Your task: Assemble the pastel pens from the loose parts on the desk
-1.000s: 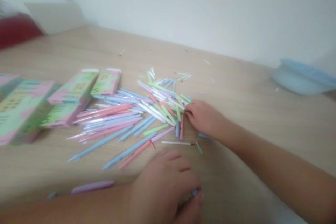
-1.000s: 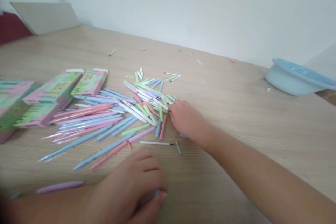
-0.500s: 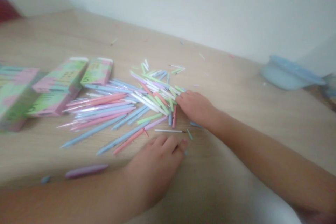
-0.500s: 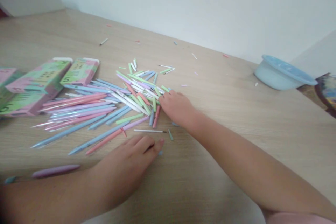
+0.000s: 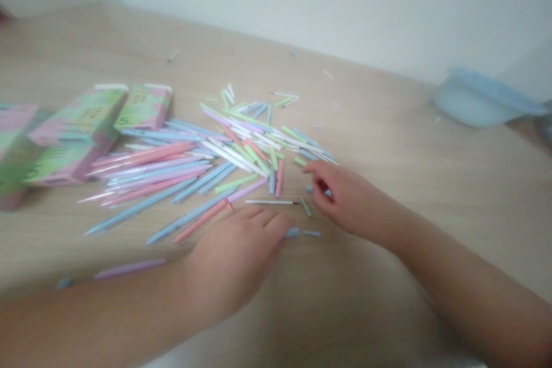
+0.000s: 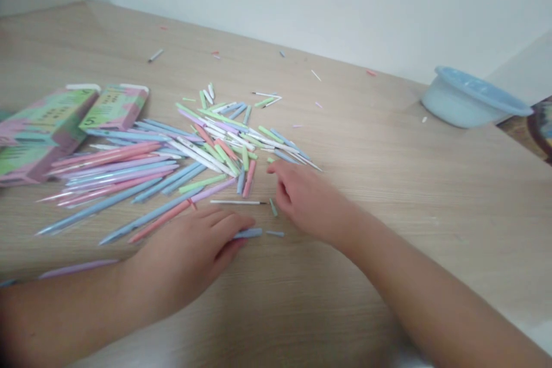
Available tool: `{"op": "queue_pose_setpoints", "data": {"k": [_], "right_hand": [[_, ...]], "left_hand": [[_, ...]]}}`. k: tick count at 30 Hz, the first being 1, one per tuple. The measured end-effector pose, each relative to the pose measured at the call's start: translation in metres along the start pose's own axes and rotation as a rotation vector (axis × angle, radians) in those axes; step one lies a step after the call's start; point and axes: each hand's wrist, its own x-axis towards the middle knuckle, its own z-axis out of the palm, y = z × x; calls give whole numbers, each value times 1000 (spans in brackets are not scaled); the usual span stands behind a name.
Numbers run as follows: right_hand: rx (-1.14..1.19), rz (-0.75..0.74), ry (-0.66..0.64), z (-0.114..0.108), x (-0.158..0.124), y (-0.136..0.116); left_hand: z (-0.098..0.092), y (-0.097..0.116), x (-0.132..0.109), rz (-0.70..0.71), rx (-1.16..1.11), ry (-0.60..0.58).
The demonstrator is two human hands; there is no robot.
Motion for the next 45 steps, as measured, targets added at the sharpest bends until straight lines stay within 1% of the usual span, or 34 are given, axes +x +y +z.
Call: {"op": "queue_pose_setpoints", "data": {"k": [2,5,7,9,14,16,18,21,25,27,31,35,38,41,43,45], "right_hand": [[146,-10,44,6,-32,-3],[215,61,-6,17,-68,-6],[238,120,-40,23,-82,-8],[258,149,-45,28,-88,-10],[246,166,38,38,-87,-16],[236,185,75,40,-87,-16],[240,180,69,40,-88,-16],[243,125,12,40,-90,-15],[241,130,10,39,-90,-15],[245,141,22,39,-89,-16],[251,145,26,40,-87,-17],[244,152,58,43,-88,-16],[229,169,115,45,-89,-13],[194,133,164,45,-91,-11],[105,37,189,41,-93,-13],[-28,-138,190,34,-95,-20]], "left_hand": [[1,-1,0,-12,-10,15],[3,-2,-2,-26,-21,31],[4,-3,-3,-24,-40,45],[5,-3,-4,-25,-76,72],[4,-1,-6,-79,-204,127],[2,0,-5,-90,-241,126],[1,0,-4,-95,-256,88],[0,1,-2,-84,-277,57],[3,0,-3,-38,-314,104],[5,1,-5,-46,-333,121],[9,1,-8,-114,-342,131],[8,0,-6,-77,-326,138],[7,-2,-5,-35,-275,126],[7,0,-8,28,-101,73],[8,3,-10,66,63,29],[8,7,-11,78,192,1]]}}
